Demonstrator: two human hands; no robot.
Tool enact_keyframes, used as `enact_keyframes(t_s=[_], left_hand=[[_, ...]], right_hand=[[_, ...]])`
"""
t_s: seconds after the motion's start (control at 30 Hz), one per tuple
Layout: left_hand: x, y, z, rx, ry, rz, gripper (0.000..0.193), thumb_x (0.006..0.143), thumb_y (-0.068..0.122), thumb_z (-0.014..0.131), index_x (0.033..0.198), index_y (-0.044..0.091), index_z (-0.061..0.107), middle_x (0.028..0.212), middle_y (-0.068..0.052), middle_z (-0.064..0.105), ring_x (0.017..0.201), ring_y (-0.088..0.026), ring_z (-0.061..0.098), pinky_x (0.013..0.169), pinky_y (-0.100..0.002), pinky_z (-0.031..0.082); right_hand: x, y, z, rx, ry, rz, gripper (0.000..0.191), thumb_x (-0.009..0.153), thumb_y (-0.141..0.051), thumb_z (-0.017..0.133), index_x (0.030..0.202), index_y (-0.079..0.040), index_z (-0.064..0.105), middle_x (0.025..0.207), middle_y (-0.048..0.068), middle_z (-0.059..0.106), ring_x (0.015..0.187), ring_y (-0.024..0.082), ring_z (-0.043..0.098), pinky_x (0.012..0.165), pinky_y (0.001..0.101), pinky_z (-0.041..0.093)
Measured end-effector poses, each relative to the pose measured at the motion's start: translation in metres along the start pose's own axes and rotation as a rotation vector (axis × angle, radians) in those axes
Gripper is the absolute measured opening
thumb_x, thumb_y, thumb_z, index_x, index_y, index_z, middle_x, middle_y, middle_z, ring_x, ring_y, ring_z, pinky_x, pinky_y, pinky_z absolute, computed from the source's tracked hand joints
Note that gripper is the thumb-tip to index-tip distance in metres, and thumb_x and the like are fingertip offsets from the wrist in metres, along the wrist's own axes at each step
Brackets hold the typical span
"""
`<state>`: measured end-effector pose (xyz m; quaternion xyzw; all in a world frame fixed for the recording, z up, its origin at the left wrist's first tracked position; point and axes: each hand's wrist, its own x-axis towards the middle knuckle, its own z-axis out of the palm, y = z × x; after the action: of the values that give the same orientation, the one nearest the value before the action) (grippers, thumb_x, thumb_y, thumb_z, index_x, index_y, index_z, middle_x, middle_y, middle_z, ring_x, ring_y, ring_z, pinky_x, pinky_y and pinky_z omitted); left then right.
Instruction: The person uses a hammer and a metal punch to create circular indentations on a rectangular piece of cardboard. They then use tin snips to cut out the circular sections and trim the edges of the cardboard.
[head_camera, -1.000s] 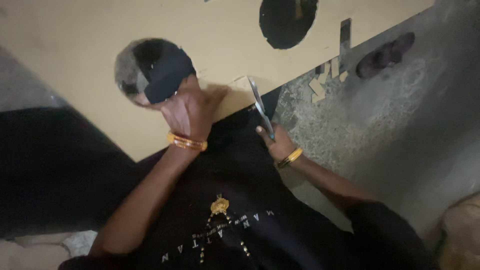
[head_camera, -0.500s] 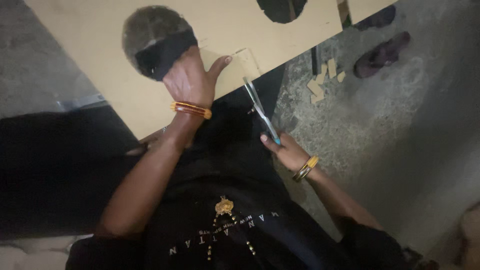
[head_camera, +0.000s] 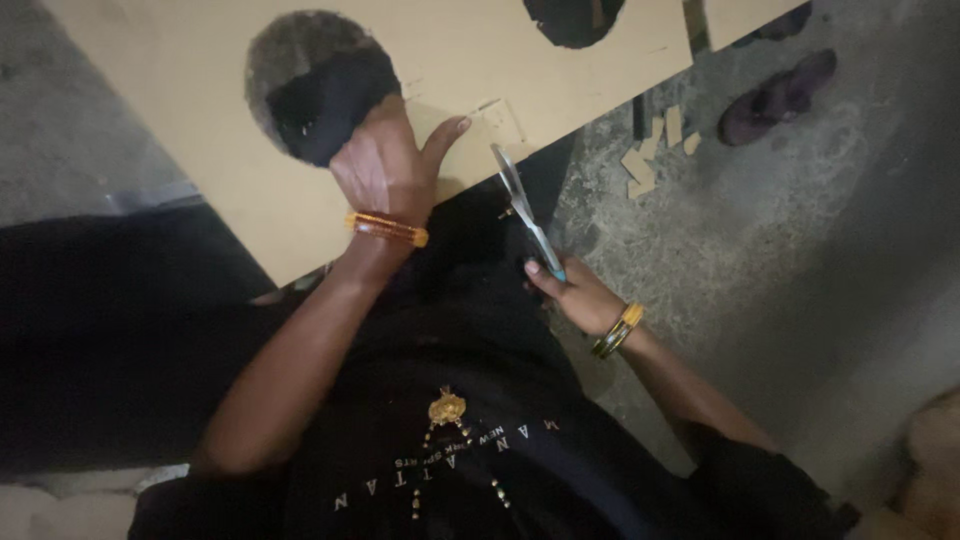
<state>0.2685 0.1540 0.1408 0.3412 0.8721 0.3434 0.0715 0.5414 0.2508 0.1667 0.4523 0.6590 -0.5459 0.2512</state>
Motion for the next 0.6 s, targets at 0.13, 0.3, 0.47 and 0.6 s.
enact_keyframes(t_s=[0.13,0.3,0.47,0.6], left_hand=[[-0.005,0.003,0.002,0.015,-0.033,-0.039,0.062,0.081,0.058,0.085,0.079,-0.001,0.067,0.064,-0.017,0.066,0.050,-0.030,0.067,0.044,-0.039,0.049],[-0.011,0.000,0.006,-0.023,0.036,0.032,0.058,0.086,0.055,0.085,0.082,0.000,0.066,0.072,-0.016,0.068,0.057,-0.030,0.069,0.046,-0.038,0.049],[-0.008,-0.010,0.016,0.075,0.046,0.084,0.063,0.087,0.063,0.083,0.079,0.002,0.067,0.062,-0.013,0.065,0.049,-0.026,0.065,0.042,-0.037,0.047],[-0.008,-0.009,0.018,0.115,0.040,0.059,0.065,0.085,0.066,0.080,0.078,0.003,0.067,0.061,-0.012,0.064,0.045,-0.024,0.061,0.039,-0.037,0.044]], right_hand=[[0.000,0.002,0.003,0.056,0.018,0.026,0.046,0.096,-0.052,0.051,0.097,-0.008,0.060,0.079,0.003,0.065,0.070,0.013,0.063,0.065,0.0327,0.055],[0.005,0.004,0.012,-0.145,0.154,-0.190,0.052,0.105,-0.046,0.054,0.110,0.006,0.062,0.089,0.017,0.066,0.083,0.023,0.064,0.078,0.0407,0.051],[0.018,0.013,0.013,-0.143,0.181,-0.170,0.055,0.101,-0.045,0.055,0.119,0.007,0.064,0.092,0.023,0.072,0.086,0.030,0.069,0.082,0.0429,0.053],[0.029,0.027,0.019,-0.225,0.231,-0.082,0.060,0.103,-0.048,0.056,0.124,0.008,0.060,0.097,0.026,0.071,0.091,0.034,0.070,0.082,0.0436,0.053]])
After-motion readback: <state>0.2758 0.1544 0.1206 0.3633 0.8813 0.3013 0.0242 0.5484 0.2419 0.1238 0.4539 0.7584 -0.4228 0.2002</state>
